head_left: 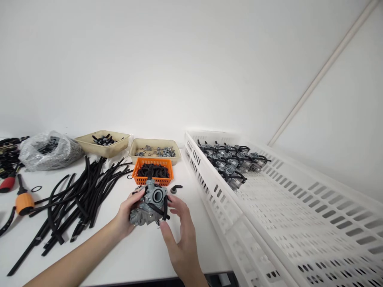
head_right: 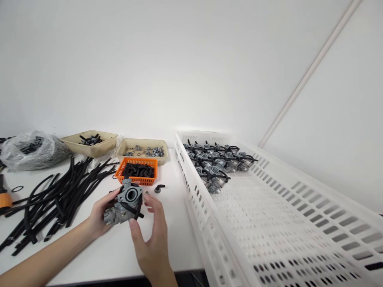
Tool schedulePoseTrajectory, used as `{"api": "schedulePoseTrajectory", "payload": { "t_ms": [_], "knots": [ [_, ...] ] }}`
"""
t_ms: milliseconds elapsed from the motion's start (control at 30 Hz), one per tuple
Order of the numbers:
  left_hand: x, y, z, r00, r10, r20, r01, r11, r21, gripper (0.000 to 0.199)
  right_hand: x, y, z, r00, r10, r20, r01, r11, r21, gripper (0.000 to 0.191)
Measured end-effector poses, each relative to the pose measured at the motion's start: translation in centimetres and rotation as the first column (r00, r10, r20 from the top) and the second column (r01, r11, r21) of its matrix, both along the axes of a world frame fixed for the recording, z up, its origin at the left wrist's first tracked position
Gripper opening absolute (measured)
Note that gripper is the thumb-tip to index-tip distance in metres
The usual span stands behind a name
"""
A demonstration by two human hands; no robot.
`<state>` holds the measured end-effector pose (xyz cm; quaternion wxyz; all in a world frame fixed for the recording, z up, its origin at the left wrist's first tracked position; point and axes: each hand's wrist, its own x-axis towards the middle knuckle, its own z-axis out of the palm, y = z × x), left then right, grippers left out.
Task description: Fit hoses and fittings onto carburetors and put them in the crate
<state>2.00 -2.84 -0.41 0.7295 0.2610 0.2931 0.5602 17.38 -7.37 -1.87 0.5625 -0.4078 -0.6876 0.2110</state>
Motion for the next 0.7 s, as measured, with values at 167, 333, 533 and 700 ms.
{"api": "schedulePoseTrajectory", "payload": {
  "t_ms": [167,333,533,700],
  "knots": [
    [0.2,0.2,-0.6,0.995,0.097,-0.037,-0.090,0.983,0.159,0.033,-0.6,0.3,-0.4,0.985,0.051,0.163,-0.038,0.996,-0.083,0.074],
    [0.1,0.4,-0.6,0.994,0.101,-0.044,-0.088,0.966,0.243,0.033,-0.6,0.6,-0.5,0.981,0.049,0.190,-0.029,0.994,-0.108,0.072],
    [0.1,0.5,-1.0,0.994,0.095,-0.055,-0.078,0.963,0.259,0.035,-0.5,0.8,-0.7,0.991,-0.022,0.133,0.033,0.996,-0.086,0.082],
    [0.1,0.3,-1.1,0.996,0.067,-0.052,-0.049,0.955,0.292,0.033,-1.6,0.8,0.1,0.995,-0.039,0.090,0.052,0.988,-0.148,0.086]
  ]
}}
